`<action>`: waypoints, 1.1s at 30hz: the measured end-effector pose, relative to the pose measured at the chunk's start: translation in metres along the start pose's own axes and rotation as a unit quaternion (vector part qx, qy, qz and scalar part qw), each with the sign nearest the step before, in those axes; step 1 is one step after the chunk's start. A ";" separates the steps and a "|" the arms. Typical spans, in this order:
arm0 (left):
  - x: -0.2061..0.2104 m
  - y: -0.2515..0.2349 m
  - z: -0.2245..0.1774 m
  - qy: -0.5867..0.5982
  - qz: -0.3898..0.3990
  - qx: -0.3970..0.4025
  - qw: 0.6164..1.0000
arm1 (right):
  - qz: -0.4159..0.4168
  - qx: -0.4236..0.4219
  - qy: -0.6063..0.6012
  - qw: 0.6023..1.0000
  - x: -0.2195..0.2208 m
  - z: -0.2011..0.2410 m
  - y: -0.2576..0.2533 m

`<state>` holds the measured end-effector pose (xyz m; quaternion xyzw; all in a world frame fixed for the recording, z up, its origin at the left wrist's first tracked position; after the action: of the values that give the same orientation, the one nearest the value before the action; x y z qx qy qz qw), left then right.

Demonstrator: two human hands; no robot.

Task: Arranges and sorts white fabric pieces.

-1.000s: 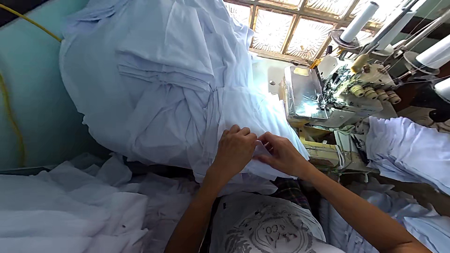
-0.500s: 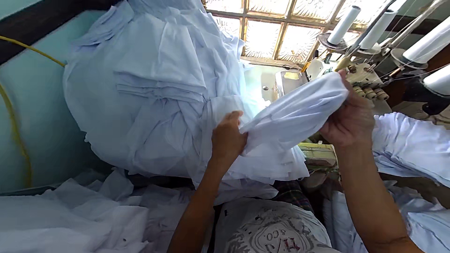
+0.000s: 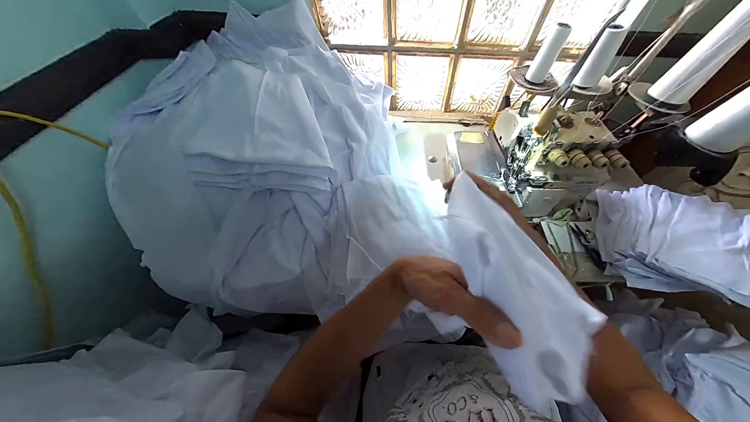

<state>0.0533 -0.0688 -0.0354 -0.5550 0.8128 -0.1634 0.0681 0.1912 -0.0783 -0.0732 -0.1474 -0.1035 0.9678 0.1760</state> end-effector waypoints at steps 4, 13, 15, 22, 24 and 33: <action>-0.031 -0.014 -0.026 -0.516 -0.018 -0.192 0.835 | 0.016 -0.060 -0.143 0.988 -0.049 0.024 -0.040; -0.068 0.003 -0.088 -0.642 0.063 -0.258 0.719 | 0.066 -0.185 0.003 0.981 -0.043 0.127 -0.050; -0.077 0.022 -0.114 -0.658 0.015 -0.281 0.698 | 0.102 -0.197 0.073 0.972 -0.040 0.143 -0.052; -0.272 0.113 -0.203 -0.819 -0.200 -0.173 0.509 | -0.057 -0.261 0.569 0.778 0.017 0.180 -0.105; -0.283 0.125 -0.224 -0.806 -0.302 -0.219 0.460 | -0.120 -0.289 0.586 0.748 0.049 0.188 -0.129; -0.280 0.221 -0.087 -0.571 -0.394 -0.496 0.522 | 0.203 -0.195 0.540 0.793 0.181 0.037 -0.146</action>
<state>-0.0617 0.2796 -0.0487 -0.7370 0.2480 0.6081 0.1598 0.0621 0.1170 -0.0468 -0.6953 -0.1455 0.7032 -0.0301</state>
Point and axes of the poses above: each hand's wrist, its own y-axis away from the middle knuckle, its own x-axis out of the palm, z = x × y, the point moved 7 cm from there along -y, towards the middle knuckle, and after that the axes turned 2 degrees about z, right-handed, at the moved point
